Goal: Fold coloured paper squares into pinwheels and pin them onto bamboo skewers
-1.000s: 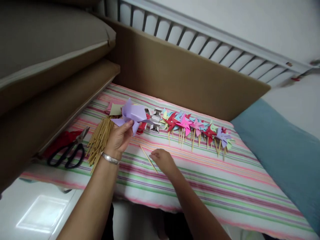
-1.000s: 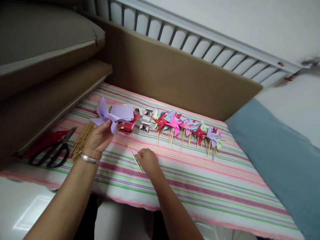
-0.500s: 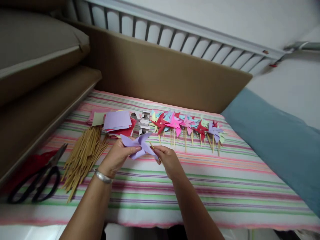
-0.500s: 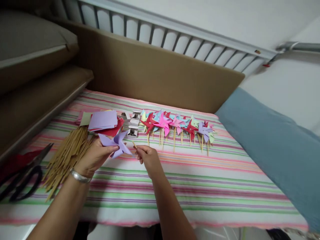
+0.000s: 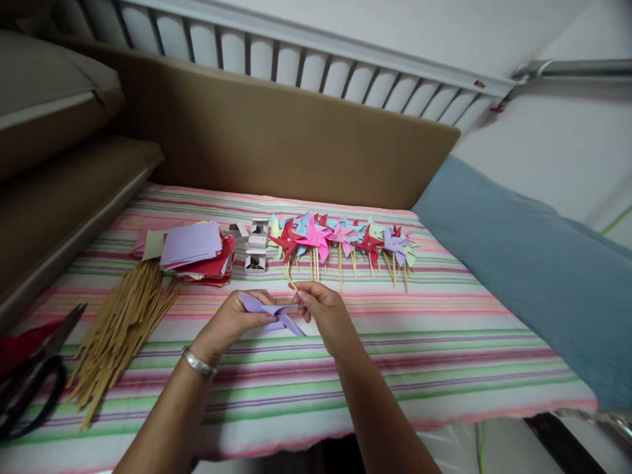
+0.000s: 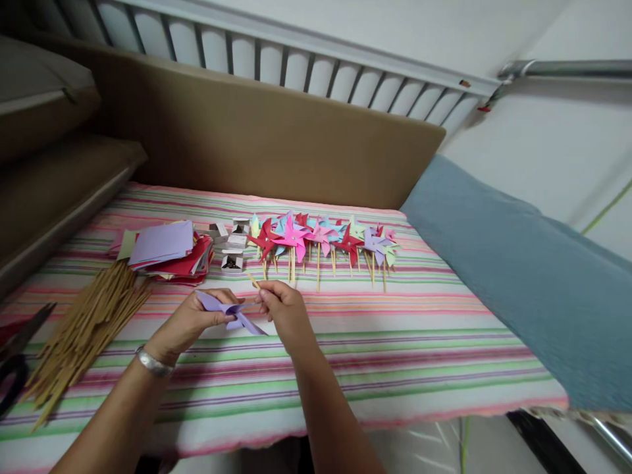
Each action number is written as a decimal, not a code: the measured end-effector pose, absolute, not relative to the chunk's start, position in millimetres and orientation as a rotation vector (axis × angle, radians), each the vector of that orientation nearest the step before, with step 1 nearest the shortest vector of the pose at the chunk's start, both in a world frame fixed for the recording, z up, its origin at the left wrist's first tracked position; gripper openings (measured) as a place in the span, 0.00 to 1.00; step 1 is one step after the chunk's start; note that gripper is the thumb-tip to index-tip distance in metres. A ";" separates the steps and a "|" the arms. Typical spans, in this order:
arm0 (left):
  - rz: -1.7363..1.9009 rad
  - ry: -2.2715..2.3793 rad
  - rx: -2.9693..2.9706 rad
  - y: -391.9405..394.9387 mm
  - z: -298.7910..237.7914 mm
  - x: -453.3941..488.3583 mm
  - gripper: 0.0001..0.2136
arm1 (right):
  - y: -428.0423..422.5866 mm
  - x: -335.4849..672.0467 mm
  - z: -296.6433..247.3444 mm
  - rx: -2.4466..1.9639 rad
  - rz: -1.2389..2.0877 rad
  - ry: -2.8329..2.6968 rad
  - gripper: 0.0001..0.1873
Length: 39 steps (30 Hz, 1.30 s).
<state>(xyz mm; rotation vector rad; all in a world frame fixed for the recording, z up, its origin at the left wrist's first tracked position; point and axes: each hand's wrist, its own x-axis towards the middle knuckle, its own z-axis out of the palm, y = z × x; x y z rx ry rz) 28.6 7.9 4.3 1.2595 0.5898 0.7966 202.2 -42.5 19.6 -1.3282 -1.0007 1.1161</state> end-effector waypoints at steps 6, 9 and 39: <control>0.849 0.587 1.275 7.5 4.1 27.9 0.04 | -42.3 199.2 23.0 -1.331 1.139 -0.956 0.09; 0.859 0.560 1.304 8.1 5.5 25.8 0.03 | -41.0 196.0 22.3 -1.308 1.160 -0.931 0.08; 0.938 0.766 1.139 13.4 0.6 7.2 0.05 | -28.1 213.4 23.6 -0.732 1.198 -0.308 0.14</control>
